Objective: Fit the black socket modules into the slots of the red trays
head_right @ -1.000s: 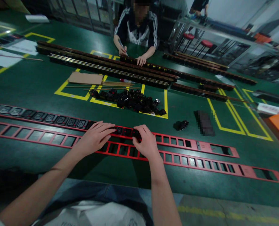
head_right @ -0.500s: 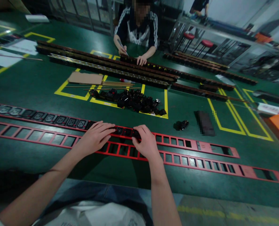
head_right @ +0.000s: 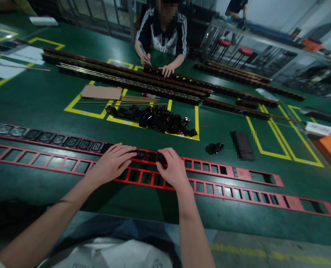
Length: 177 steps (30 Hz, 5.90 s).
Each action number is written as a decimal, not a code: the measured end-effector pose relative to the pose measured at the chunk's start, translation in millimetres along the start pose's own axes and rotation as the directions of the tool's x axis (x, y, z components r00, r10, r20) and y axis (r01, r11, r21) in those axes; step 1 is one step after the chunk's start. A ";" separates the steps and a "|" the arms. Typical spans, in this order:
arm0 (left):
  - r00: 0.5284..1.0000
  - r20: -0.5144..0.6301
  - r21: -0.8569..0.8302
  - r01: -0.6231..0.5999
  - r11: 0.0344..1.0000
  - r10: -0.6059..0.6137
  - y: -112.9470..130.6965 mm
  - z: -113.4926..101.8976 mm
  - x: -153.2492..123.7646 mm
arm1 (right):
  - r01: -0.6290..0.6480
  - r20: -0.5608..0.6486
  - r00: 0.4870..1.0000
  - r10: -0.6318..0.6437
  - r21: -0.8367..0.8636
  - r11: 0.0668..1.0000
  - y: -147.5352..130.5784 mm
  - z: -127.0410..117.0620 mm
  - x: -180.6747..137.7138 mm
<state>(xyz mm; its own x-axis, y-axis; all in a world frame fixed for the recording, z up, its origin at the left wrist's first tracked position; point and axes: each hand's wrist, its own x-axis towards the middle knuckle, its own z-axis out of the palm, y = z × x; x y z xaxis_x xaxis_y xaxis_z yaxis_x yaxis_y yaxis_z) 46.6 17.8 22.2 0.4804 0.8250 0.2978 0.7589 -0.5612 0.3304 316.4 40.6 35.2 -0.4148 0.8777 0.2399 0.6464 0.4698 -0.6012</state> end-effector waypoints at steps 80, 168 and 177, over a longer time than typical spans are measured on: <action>0.973 -0.070 0.140 0.226 0.964 -0.218 6.0 1.1 2.7 | 0.003 -0.002 1.000 -0.003 0.009 1.000 2.0 0.6 -1.1; 1.000 -0.019 0.084 -0.014 0.996 0.015 5.7 1.0 0.8 | 0.011 -0.099 0.995 -0.006 0.050 0.999 8.4 5.7 1.2; 1.000 -0.018 0.059 -0.001 0.998 0.002 6.3 0.6 1.1 | 0.001 -0.097 0.995 0.004 0.051 0.999 7.1 4.8 2.1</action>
<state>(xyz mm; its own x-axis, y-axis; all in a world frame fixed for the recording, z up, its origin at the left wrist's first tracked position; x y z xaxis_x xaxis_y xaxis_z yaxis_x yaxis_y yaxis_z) 52.1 15.2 24.0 0.4741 0.8222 0.3149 0.7830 -0.5573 0.2763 317.1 45.3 27.8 -0.3483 0.8845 0.3106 0.6124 0.4655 -0.6389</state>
